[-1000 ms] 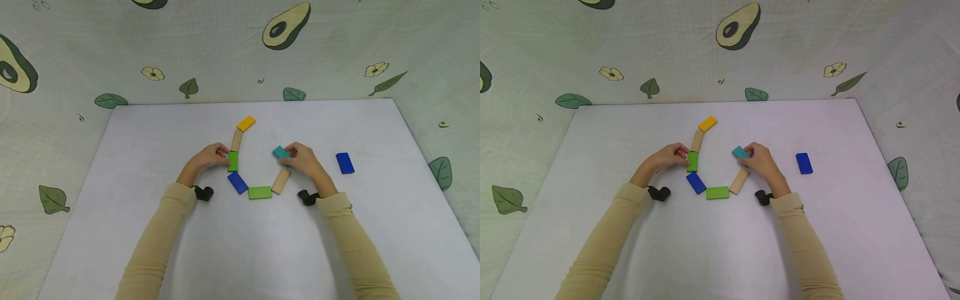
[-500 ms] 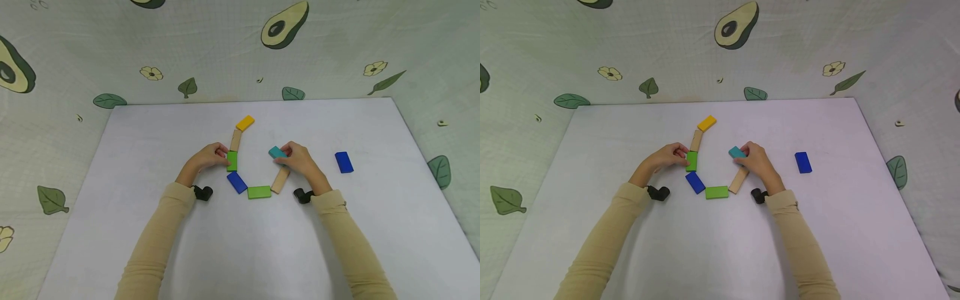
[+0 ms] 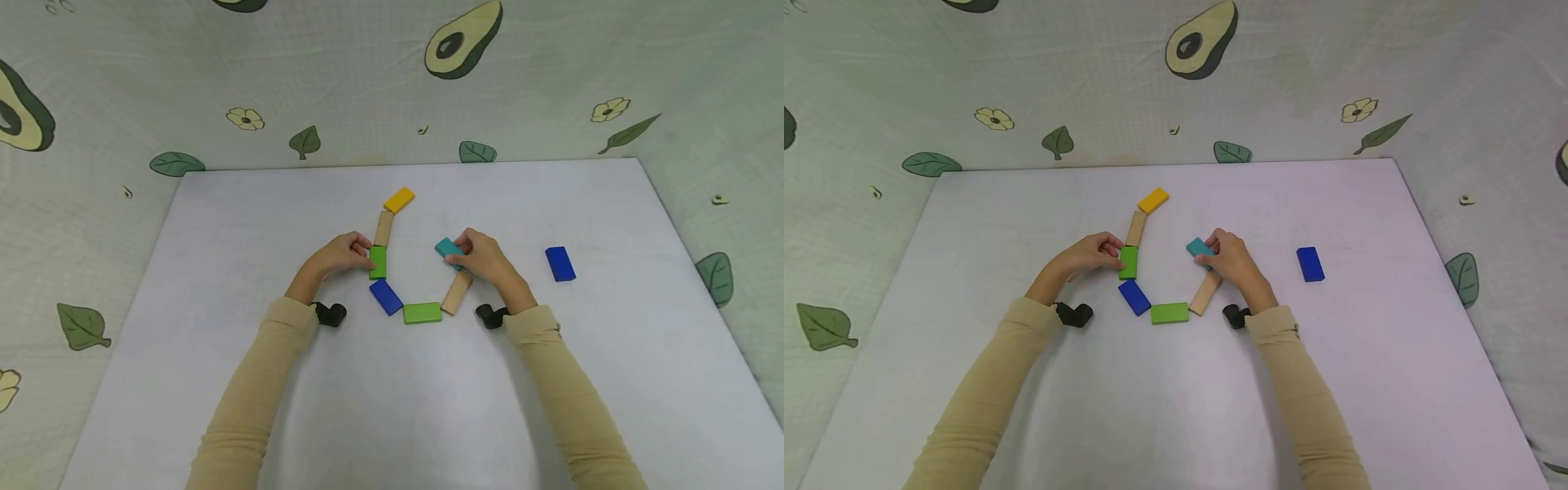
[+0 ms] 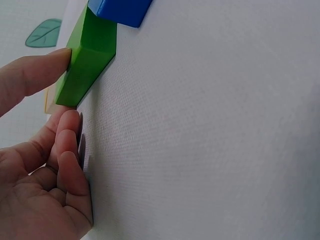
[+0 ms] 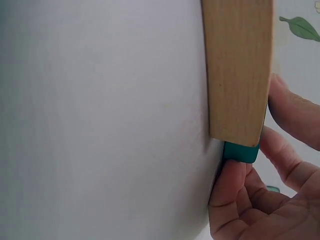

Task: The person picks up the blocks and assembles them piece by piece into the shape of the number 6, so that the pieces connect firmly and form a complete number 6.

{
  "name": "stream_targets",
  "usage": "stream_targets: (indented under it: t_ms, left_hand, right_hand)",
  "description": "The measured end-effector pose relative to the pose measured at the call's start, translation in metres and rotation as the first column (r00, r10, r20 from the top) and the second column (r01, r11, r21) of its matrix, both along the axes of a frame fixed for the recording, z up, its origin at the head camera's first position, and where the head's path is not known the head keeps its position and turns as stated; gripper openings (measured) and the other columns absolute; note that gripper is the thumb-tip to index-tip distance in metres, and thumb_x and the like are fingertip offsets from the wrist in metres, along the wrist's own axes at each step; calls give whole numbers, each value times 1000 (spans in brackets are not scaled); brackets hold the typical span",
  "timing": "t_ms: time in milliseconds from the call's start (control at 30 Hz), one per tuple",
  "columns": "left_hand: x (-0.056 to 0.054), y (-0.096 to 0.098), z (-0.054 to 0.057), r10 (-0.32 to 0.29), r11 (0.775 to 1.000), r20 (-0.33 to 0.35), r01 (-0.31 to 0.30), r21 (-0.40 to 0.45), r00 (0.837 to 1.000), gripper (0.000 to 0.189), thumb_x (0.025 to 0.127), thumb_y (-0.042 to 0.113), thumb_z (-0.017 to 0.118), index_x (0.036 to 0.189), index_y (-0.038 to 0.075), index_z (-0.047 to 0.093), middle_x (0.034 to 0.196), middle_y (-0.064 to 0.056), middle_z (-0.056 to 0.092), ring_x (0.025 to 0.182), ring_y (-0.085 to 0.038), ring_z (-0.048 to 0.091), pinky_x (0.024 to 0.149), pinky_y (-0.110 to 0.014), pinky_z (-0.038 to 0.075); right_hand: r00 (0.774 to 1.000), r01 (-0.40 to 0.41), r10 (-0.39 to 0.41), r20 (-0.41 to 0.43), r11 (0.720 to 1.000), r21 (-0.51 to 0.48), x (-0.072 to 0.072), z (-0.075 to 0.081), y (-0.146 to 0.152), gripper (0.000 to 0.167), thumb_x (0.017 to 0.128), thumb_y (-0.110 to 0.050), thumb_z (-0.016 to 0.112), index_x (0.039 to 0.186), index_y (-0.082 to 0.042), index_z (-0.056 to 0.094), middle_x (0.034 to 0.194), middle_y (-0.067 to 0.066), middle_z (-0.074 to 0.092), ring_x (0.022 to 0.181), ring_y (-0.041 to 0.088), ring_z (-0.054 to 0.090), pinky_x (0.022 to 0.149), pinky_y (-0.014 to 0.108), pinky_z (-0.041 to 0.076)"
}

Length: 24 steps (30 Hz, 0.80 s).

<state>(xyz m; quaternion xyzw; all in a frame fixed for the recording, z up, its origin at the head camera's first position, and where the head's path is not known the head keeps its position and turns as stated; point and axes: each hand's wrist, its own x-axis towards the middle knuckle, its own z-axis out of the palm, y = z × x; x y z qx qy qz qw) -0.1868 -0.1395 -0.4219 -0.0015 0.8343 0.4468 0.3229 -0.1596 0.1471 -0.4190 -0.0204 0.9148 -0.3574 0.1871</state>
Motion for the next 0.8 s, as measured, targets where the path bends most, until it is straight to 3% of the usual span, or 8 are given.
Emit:
stream_targets:
  t_ms: [800]
  left_hand:
    - [0, 0, -2, -3, 1000, -4, 3, -19, 1000, 43, 78, 14, 73, 115, 7, 51, 90, -3, 46, 85, -18, 44, 77, -27, 35]
  right_hand:
    - [998, 15, -15, 66, 1000, -8, -2, 2, 1, 35, 86, -23, 65, 110, -1, 52, 105, 15, 52, 96, 28, 47, 81, 36, 40]
